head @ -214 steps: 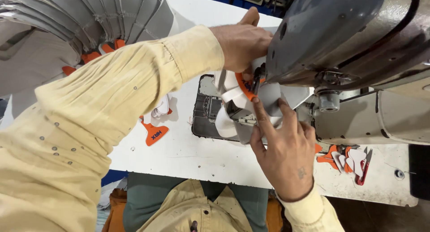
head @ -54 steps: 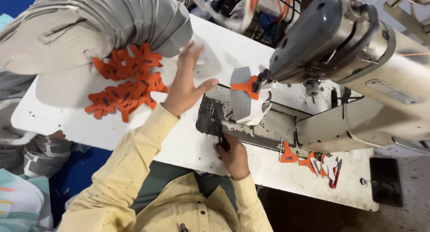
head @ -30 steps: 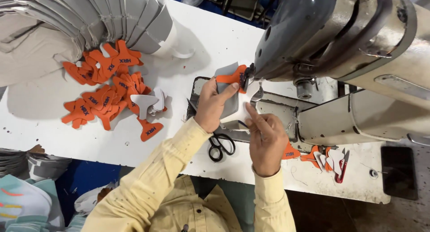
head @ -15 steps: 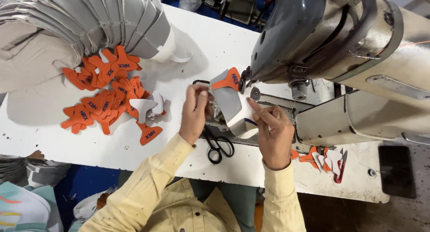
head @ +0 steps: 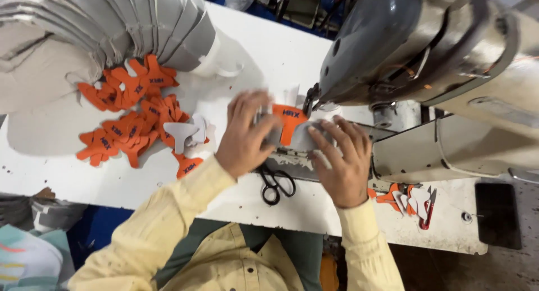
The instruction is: The person aligns orange and white fabric pieces and sews them together using a sewing machine. They repeatedly pick up fabric pieces, guide them under the needle, and trim excess thread with scissors.
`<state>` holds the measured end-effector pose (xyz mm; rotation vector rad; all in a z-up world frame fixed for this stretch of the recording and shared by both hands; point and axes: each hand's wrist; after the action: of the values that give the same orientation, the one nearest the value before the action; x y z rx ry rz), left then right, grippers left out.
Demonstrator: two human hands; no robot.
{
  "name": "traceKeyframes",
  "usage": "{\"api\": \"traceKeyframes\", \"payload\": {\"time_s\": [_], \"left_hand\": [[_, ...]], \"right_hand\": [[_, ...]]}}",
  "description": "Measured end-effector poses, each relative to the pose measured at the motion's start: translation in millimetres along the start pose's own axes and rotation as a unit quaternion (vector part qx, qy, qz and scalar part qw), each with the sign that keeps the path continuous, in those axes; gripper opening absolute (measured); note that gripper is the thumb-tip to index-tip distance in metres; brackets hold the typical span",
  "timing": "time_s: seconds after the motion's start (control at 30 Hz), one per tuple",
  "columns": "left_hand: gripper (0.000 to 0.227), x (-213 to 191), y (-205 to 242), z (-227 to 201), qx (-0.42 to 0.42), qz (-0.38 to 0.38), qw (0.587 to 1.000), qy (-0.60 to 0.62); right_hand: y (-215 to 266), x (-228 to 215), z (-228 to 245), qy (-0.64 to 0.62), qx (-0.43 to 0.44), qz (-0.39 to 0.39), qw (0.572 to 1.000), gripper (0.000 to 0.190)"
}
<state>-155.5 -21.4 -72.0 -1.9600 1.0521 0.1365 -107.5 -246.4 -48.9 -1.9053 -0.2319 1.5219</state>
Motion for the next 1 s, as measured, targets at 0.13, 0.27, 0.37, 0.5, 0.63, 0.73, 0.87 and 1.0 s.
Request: {"api": "traceKeyframes", "payload": {"time_s": [0.13,0.27,0.37,0.5,0.63,0.73,0.87,1.0], "left_hand": [[0.054,-11,-15,17,-0.062,0.168,0.982,0.068],[0.060,-12,-7,20,-0.007,0.150,0.988,0.034],[0.060,-9,1,10,-0.017,0.125,0.992,0.021],[0.060,-2,19,-12,-0.034,0.068,0.997,-0.019],[0.063,-2,24,-31,-0.062,0.056,0.996,-0.037],[0.066,5,31,-37,-0.073,0.042,0.995,-0.047],[0.066,18,36,-46,-0.080,0.017,0.993,-0.083],[0.065,29,39,-54,-0.090,-0.005,0.991,-0.094]], "right_hand": [[-4,2,2,0.074,-0.019,-0.008,0.997,0.046],[-11,-7,6,0.069,0.002,0.015,0.998,0.041],[-4,0,-12,0.054,-0.012,0.012,0.998,0.037],[-6,0,-36,0.004,-0.039,0.004,0.999,0.038],[-12,-2,-47,-0.029,-0.054,0.011,0.998,0.041],[-13,-1,-52,-0.053,-0.035,0.018,0.998,0.046],[-12,7,-74,-0.090,-0.060,0.024,0.994,0.045],[-2,23,-101,-0.191,-0.060,0.041,0.979,0.042]]}}
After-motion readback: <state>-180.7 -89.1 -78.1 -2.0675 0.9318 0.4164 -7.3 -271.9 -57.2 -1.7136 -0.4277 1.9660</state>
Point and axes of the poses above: each hand's wrist, its own y-axis away from the middle knuckle, its own x-axis out of the palm, z = x × y, and after that the axes turned 15 degrees about -x, right-handed
